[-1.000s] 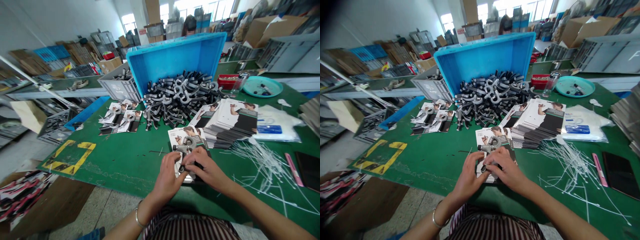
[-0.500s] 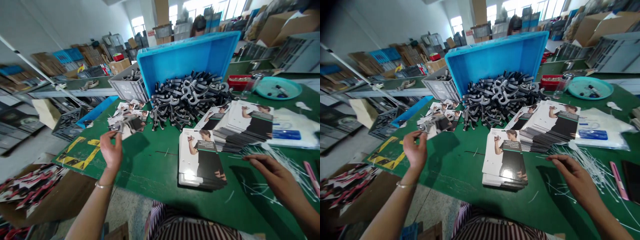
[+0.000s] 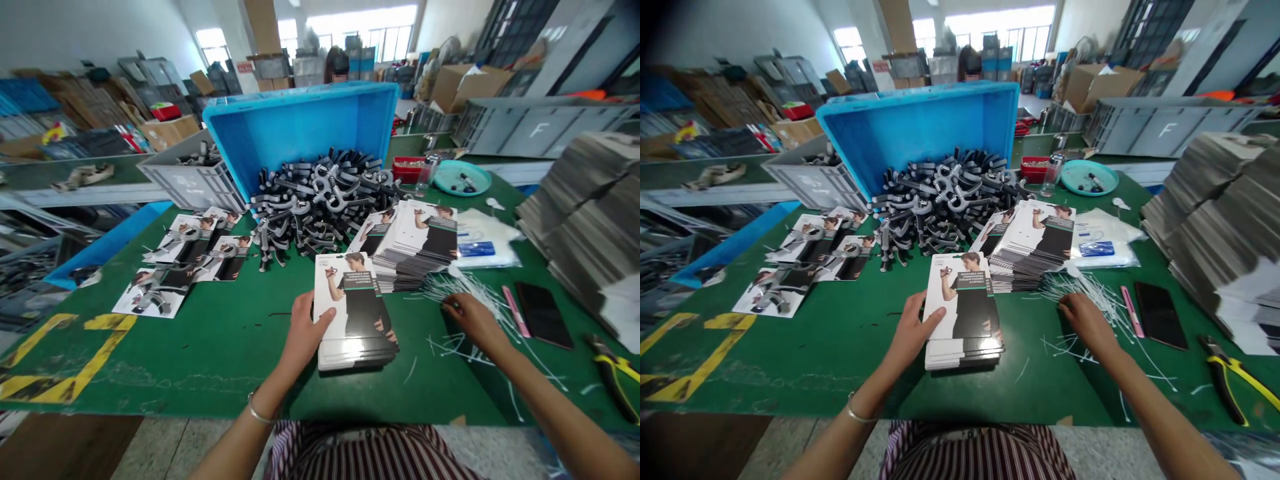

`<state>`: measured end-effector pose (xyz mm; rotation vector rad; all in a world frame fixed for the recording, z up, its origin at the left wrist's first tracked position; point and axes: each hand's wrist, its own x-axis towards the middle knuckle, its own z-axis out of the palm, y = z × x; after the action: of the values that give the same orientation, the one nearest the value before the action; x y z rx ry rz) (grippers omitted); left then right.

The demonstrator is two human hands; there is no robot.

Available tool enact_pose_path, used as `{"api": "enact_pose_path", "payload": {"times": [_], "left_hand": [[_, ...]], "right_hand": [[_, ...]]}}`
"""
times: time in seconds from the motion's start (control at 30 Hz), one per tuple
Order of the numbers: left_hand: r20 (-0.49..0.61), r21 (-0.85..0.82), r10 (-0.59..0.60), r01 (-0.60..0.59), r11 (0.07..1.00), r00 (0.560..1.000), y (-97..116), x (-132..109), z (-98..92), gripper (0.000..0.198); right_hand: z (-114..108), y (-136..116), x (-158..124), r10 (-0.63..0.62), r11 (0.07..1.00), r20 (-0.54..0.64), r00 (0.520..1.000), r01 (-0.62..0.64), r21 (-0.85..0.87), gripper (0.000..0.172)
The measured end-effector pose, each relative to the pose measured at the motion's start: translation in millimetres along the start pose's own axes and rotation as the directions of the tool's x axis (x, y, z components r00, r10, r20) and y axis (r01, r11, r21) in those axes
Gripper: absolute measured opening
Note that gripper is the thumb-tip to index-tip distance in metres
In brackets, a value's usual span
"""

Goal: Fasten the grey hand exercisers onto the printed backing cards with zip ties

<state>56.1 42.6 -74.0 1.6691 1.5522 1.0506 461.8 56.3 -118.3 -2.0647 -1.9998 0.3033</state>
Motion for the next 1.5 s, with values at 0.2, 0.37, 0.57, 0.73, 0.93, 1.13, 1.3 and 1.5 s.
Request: {"api": "enact_pose_path", "payload": {"times": [0.2,0.37,0.57,0.73,0.93,1.13,1.3,1.5], "left_hand": [[0.006,-0.157,-0.115,0.115,0.981,0.993,-11,7,-12.6,0.050],[0.012,-0.164,-0.152,0.152,0.975,0.988,-6,3,-9.0,0.053],[-0.058,-0.096,-0.081,0.075,0.993,0.995,-6,0,-4.2,0.047],[-0.058,-0.072,-0.055,0.051,0.996,0.997,-7,-2,-2.5,0.048],[-0.057,-0.046,-0.043,0.041,0.998,0.997,-4,-2,-2.8,0.047],[-0.063,-0.031,-0.037,0.035,0.999,0.997,-4,-1,-0.9,0.047],[-0.093,-0.051,-0.045,0.041,0.998,0.995,-7,-3,2.0,0.048],[-0.027,-0.036,0.006,-0.007,0.999,1.000,-5,-6,-1.6,0.048]], "right_hand": [[-9,-13,25,-0.066,0.991,0.136,0.989,0.081,-0.105,0.024],[-29,1,28,-0.221,0.970,0.207,0.953,0.193,0.148,0.029],[-18,4,25,-0.383,0.918,0.032,0.923,0.377,0.119,0.032],[20,-59,1,-0.462,0.882,-0.067,0.884,0.466,0.065,0.034],[11,-82,-74,-0.552,0.805,0.049,0.833,0.516,0.292,0.039],[-14,5,-102,-0.213,0.962,-0.036,0.976,0.217,0.165,0.021],[-11,2,-86,-0.232,0.969,0.078,0.970,0.222,0.112,0.025],[-54,-43,-34,-0.127,0.865,0.170,0.977,0.025,0.501,0.030]]}}
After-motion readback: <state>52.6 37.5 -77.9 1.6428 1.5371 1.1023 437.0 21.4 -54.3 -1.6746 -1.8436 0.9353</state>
